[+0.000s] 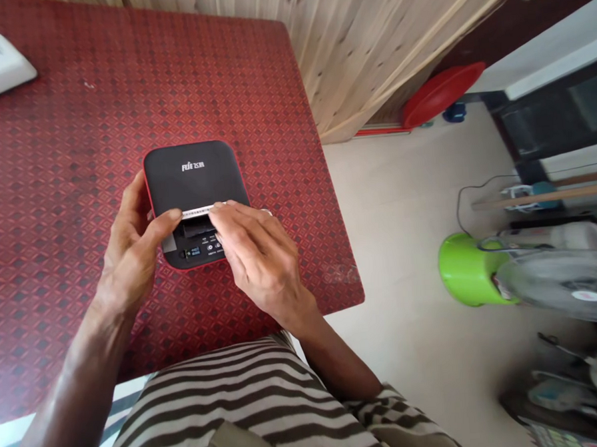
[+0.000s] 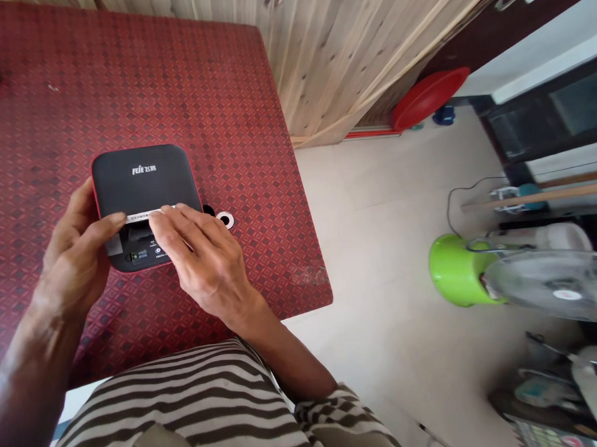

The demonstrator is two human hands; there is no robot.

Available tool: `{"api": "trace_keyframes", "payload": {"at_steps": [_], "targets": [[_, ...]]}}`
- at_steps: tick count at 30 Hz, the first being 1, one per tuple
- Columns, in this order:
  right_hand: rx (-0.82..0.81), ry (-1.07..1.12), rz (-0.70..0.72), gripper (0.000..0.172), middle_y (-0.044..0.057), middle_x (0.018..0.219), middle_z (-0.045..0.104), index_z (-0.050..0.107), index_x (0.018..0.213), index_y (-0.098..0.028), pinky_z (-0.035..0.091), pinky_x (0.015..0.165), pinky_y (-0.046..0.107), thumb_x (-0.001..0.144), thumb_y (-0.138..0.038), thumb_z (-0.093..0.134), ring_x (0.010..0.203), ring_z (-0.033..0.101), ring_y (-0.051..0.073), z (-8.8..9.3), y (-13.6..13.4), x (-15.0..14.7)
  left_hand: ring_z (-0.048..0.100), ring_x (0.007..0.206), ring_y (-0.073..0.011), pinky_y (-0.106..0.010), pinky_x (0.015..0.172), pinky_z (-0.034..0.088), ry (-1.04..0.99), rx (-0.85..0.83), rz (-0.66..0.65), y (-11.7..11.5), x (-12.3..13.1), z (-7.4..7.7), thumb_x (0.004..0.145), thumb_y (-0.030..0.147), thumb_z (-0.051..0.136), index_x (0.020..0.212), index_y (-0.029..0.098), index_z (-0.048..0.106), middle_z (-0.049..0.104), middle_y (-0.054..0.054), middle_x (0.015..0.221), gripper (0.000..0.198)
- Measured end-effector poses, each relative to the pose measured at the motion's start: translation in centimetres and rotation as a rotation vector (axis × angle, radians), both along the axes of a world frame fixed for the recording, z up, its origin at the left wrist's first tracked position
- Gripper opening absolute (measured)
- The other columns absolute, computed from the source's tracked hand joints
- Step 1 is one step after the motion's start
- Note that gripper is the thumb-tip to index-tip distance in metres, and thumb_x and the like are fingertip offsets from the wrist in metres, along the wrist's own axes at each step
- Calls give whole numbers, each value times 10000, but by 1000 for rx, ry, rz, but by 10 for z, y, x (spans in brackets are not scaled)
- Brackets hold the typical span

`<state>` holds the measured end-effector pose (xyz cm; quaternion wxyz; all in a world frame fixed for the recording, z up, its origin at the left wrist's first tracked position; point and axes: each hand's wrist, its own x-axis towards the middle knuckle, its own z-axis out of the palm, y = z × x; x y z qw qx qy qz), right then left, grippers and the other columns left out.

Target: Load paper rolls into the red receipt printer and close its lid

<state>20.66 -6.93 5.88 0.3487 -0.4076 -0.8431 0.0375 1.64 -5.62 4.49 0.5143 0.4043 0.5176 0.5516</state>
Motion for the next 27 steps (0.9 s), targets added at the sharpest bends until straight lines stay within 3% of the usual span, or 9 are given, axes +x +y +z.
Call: {"api": "trace_keyframes", "payload": {"at_steps": [4, 9, 15, 20, 27], "targets": [[27, 177, -118, 439, 65, 1235, 761, 566, 1387, -235, 580, 1040, 399, 977, -81, 555, 1181, 704, 191, -5, -6, 8, 457, 1490, -302, -483, 1283, 323, 7, 4, -31, -19, -1, 0, 840, 287, 703, 1411, 357, 599, 577, -16, 1528, 586], [1, 256, -280, 358, 93, 1204, 753, 617, 1309, -232, 612, 981, 416, 971, -117, 593, 1142, 717, 216, -11, -12, 16, 481, 1472, -317, -498, 1265, 366, 24, -18, 9, -31, -1, -1, 804, 263, 707, 1383, 370, 630, 596, -12, 1507, 593], [-145, 328, -277, 334, 84, 1189, 767, 611, 1312, -210, 653, 903, 336, 987, -135, 589, 1023, 760, 173, -15, -23, 13, 536, 1423, -320, -494, 1245, 402, 35, -20, 76, -33, 2, 3, 783, 226, 720, 1332, 343, 685, 645, -23, 1455, 562], [-119, 368, -333, 343, 64, 1145, 784, 623, 1301, -219, 654, 835, 288, 968, -136, 619, 926, 765, 149, -16, -32, 8, 554, 1402, -306, -484, 1267, 371, -2, -18, 115, -29, 7, 2, 755, 189, 705, 1269, 347, 731, 688, 11, 1399, 538], [-130, 345, -368, 372, 91, 1173, 782, 594, 1340, -206, 682, 836, 317, 975, -135, 611, 973, 783, 177, -18, -40, 10, 583, 1360, -278, -446, 1249, 384, -32, -24, 143, -27, 15, 5, 755, 129, 633, 1232, 309, 753, 713, 2, 1358, 524]]}}
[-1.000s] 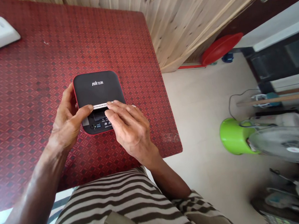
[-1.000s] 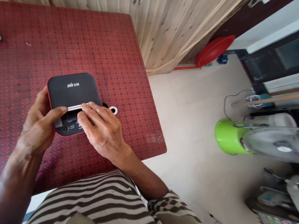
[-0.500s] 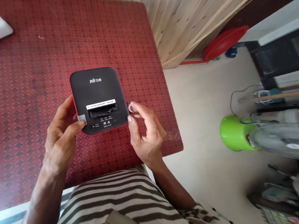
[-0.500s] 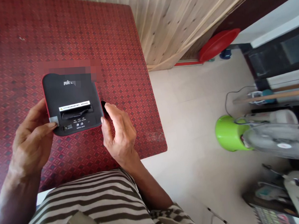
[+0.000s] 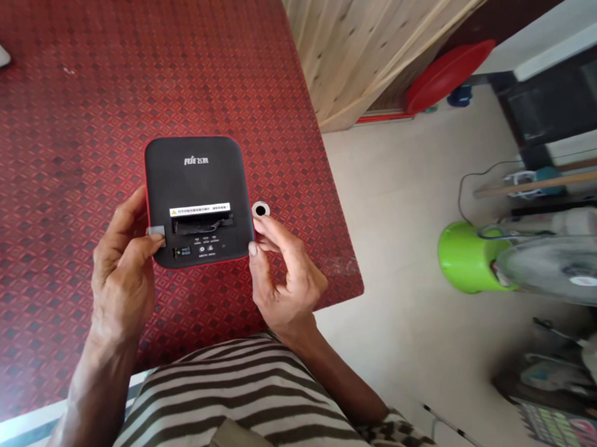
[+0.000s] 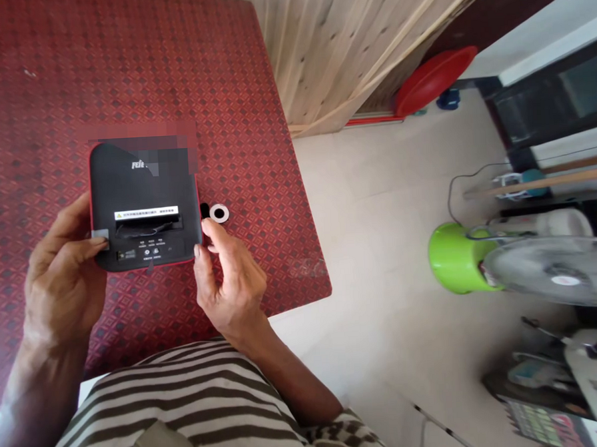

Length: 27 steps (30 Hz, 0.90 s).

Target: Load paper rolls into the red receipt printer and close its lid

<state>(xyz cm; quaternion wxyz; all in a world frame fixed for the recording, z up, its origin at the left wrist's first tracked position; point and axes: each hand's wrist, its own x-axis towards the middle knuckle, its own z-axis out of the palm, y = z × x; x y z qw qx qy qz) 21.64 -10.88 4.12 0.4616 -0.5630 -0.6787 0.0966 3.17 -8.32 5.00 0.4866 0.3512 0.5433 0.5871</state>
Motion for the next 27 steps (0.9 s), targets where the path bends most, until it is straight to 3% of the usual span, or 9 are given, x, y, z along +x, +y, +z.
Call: {"api": "trace_keyframes", "payload": {"at_steps": [7, 16, 22, 27], "targets": [[3, 23, 33, 392, 95, 1204, 769, 575, 1364, -195, 685, 863, 332, 979, -126, 610, 1056, 768, 187, -3, 3, 2, 567, 1376, -268, -404, 1229, 394, -66, -23, 22, -1, 6, -1, 744, 133, 613, 1279, 246, 718, 692, -34, 1378, 557], [8, 36, 43, 385, 65, 1165, 776, 599, 1344, -224, 681, 859, 324, 974, -121, 616, 992, 771, 170, 0, 6, 3, 618, 1254, -222, -342, 1136, 468, -103, -84, 51, 4, 3, 3, 713, 96, 632, 1232, 243, 746, 710, -16, 1325, 552], [9, 39, 37, 376, 93, 1156, 777, 613, 1328, -184, 676, 854, 327, 962, -104, 631, 970, 773, 176, 0, 5, 2, 629, 1225, -231, -379, 1150, 458, -78, -90, 48, 5, 5, 5, 705, 84, 621, 1224, 252, 752, 722, -16, 1286, 561], [-12, 150, 34, 427, 82, 1242, 755, 583, 1384, -233, 683, 868, 343, 971, -132, 624, 1077, 761, 197, -5, 2, 0, 650, 1173, -217, -349, 1093, 484, -70, -88, 62, 5, 7, 7, 691, 71, 603, 1219, 251, 757, 742, -11, 1240, 579]]}}
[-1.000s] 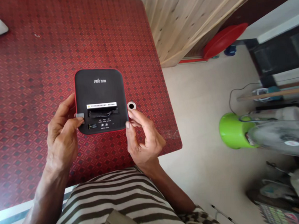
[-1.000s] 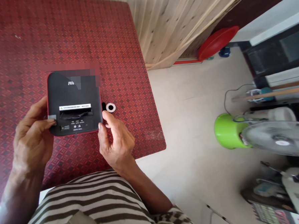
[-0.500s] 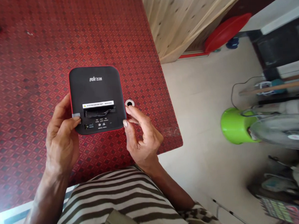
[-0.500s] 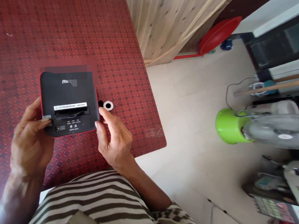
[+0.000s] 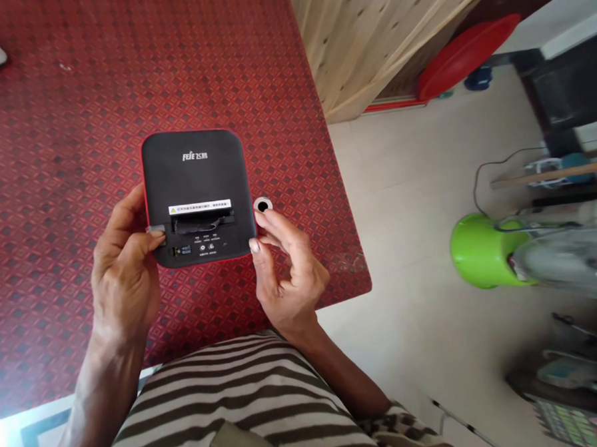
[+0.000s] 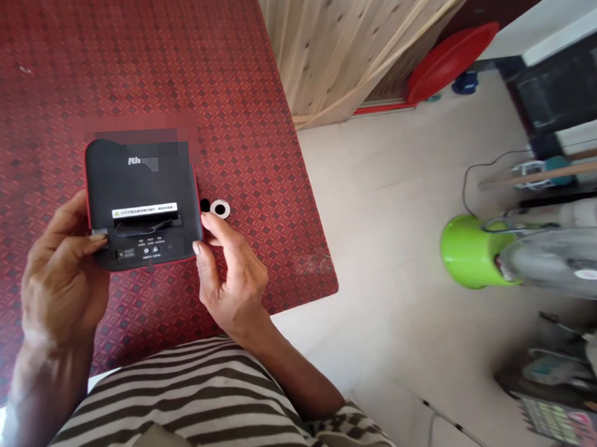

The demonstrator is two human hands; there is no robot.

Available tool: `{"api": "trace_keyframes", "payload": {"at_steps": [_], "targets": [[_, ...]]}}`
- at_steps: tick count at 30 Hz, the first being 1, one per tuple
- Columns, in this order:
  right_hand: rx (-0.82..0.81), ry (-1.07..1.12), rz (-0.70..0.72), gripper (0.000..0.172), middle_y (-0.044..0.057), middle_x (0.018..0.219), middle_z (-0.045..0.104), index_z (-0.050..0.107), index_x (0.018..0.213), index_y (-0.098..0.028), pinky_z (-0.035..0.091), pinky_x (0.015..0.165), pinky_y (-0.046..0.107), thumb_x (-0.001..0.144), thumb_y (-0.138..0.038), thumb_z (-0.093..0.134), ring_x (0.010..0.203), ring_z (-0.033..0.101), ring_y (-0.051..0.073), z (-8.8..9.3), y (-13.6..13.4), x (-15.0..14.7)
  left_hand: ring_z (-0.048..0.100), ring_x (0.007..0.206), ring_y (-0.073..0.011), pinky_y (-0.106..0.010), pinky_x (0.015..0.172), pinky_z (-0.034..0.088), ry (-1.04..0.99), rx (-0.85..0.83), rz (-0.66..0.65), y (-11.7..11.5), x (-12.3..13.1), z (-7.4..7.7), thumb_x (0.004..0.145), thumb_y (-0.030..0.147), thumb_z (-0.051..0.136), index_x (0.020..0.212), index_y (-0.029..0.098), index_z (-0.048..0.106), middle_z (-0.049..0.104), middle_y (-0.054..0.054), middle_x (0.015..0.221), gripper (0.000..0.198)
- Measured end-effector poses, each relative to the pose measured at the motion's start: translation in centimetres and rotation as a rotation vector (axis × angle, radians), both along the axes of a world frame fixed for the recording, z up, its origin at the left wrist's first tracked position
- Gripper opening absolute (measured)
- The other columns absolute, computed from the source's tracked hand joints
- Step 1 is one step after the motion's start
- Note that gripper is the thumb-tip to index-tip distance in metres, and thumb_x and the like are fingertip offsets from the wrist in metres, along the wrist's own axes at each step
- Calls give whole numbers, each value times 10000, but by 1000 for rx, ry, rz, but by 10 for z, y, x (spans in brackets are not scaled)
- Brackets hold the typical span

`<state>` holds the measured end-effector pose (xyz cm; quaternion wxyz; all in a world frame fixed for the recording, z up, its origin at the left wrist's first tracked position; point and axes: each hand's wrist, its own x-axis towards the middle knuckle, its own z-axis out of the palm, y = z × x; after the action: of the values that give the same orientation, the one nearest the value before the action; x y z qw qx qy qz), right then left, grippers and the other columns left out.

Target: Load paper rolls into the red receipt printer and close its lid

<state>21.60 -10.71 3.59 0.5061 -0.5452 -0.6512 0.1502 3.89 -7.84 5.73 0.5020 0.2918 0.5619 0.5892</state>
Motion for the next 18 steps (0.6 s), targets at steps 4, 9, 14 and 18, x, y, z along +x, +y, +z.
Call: {"api": "trace_keyframes", "payload": {"at_steps": [4, 9, 14, 18], "targets": [[-93, 195, 34, 493, 114, 1372, 691, 464, 1488, -246, 656, 970, 392, 1010, -196, 573, 1208, 716, 223, -5, -5, -2, 660, 1088, -181, -284, 964, 520, -15, 6, -5, 0, 1, 0, 691, 76, 603, 1215, 243, 758, 750, -7, 1222, 571], [-180, 298, 83, 514, 120, 1407, 663, 369, 1524, -278, 596, 1073, 445, 1035, -241, 522, 1272, 680, 229, -9, -10, -2, 665, 953, -137, -229, 836, 517, -4, 66, 22, 0, -1, -8, 678, 62, 603, 1136, 258, 782, 772, 19, 1097, 529], [-168, 336, 119, 510, 131, 1438, 637, 398, 1496, -268, 602, 1058, 426, 1015, -249, 568, 1277, 674, 221, -12, -11, -2, 683, 1068, -181, -271, 882, 525, 17, 92, -43, -1, -4, -12, 682, 85, 592, 1214, 233, 747, 747, -20, 1252, 574], [-166, 328, 145, 477, 132, 1480, 601, 441, 1451, -261, 619, 1029, 406, 1002, -260, 603, 1296, 661, 215, -11, -9, 0, 682, 1105, -229, -364, 985, 528, 9, 95, -61, 1, -9, -11, 682, 124, 586, 1191, 218, 748, 753, -44, 1220, 542]]}}
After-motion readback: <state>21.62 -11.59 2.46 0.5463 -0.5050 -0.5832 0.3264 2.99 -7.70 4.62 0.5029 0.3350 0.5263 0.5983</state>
